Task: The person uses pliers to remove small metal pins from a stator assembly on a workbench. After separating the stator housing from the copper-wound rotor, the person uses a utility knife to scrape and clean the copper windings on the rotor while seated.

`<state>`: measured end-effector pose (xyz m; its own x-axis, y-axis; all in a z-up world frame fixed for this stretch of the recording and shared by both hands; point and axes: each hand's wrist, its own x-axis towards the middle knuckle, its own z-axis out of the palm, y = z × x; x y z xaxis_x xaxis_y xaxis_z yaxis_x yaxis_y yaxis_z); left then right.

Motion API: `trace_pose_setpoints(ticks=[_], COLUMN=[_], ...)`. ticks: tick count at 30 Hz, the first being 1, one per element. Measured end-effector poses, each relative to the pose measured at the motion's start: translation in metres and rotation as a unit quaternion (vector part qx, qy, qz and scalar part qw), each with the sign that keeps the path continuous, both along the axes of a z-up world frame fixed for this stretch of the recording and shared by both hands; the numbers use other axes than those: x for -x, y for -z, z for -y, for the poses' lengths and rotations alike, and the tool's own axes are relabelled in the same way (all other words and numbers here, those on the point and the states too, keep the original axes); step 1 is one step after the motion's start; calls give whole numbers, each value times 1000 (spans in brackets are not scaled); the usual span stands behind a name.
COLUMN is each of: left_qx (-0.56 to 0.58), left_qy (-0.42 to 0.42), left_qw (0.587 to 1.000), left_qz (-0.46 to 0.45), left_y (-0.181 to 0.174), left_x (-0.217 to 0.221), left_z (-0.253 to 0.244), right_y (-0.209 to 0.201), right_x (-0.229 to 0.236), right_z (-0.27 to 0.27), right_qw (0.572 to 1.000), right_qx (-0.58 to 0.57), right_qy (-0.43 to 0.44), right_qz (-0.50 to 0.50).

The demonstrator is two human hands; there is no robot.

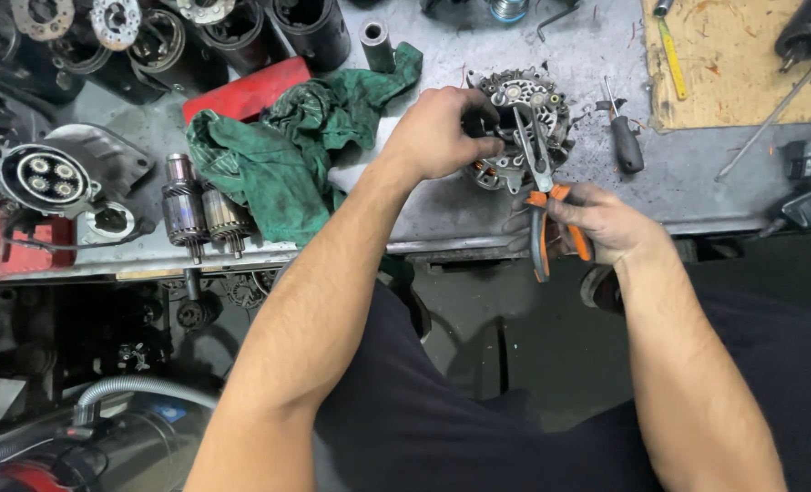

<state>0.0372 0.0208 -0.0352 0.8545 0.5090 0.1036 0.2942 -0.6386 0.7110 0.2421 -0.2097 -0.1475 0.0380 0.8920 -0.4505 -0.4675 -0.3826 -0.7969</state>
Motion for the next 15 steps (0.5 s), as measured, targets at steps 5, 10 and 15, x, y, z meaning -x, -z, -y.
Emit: trace_pose_setpoints(ticks=[5,10,15], left_qx=[5,7,6], left_qy=[5,9,6], left_qw=[1000,1000,1000], left_qz=[-2,5,-8], left_y=[0,1,1], left_x=[0,0,-1], left_z=[0,-1,-2], right_y=[-17,-15,-12], right_x=[-1,1,-1], right_z=[-8,-4,-7], right_qw=[995,999,999], right_qx=[-37,-23,-27], right_qy=[-70,-40,-21], right_qz=[-59,-9,27])
